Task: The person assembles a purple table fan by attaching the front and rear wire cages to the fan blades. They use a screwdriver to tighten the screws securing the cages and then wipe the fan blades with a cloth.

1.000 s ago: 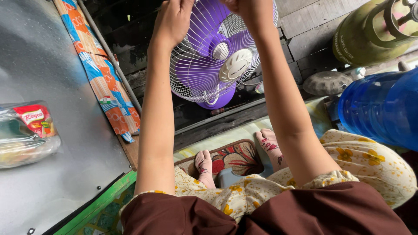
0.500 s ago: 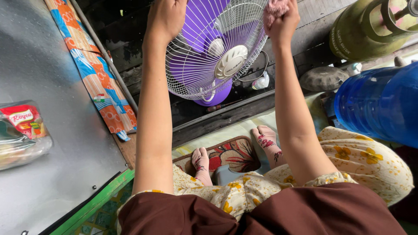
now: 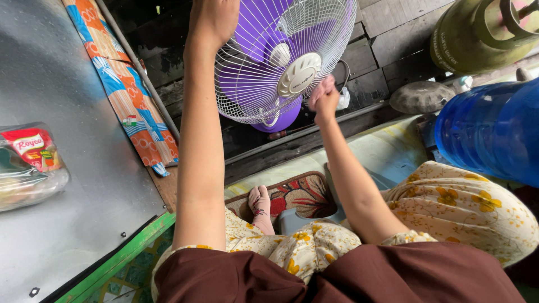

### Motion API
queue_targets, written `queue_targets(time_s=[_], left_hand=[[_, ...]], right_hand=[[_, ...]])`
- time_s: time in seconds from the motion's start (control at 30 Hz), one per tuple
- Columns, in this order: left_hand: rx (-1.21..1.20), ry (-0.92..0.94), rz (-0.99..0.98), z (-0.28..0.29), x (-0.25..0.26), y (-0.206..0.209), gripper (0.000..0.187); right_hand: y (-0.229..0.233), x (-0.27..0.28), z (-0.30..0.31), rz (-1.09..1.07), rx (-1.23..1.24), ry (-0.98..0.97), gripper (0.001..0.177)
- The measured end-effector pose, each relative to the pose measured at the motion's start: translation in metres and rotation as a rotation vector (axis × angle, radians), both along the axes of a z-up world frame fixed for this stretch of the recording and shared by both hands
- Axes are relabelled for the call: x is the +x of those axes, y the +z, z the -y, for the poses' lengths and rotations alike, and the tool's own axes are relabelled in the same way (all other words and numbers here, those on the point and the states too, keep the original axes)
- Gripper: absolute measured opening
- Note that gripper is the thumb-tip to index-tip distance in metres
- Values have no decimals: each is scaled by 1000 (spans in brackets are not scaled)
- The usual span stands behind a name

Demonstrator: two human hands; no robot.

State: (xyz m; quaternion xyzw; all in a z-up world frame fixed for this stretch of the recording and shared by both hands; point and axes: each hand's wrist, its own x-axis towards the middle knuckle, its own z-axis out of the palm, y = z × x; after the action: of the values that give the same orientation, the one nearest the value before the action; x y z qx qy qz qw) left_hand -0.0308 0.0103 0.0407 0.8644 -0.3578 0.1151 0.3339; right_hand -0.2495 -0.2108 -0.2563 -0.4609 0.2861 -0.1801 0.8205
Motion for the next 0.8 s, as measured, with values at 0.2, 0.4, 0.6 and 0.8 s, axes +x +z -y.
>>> queue_targets(time_s=[0.2, 0.4, 0.6, 0.8], left_hand=[[-46, 33, -222, -6, -10, 14, 44], [-2, 95, -214, 7, -14, 20, 48], [-25, 137, -190, 5, -14, 22, 44], [14, 160, -166, 11, -9, 15, 46]], right_hand=[[29, -14, -5, -150, 15, -153, 26], [149, 60, 47, 325, -252, -267, 29], [218, 58, -46, 362, -1059, -411, 44], [227, -15, -106, 440, -1201, -35, 35]])
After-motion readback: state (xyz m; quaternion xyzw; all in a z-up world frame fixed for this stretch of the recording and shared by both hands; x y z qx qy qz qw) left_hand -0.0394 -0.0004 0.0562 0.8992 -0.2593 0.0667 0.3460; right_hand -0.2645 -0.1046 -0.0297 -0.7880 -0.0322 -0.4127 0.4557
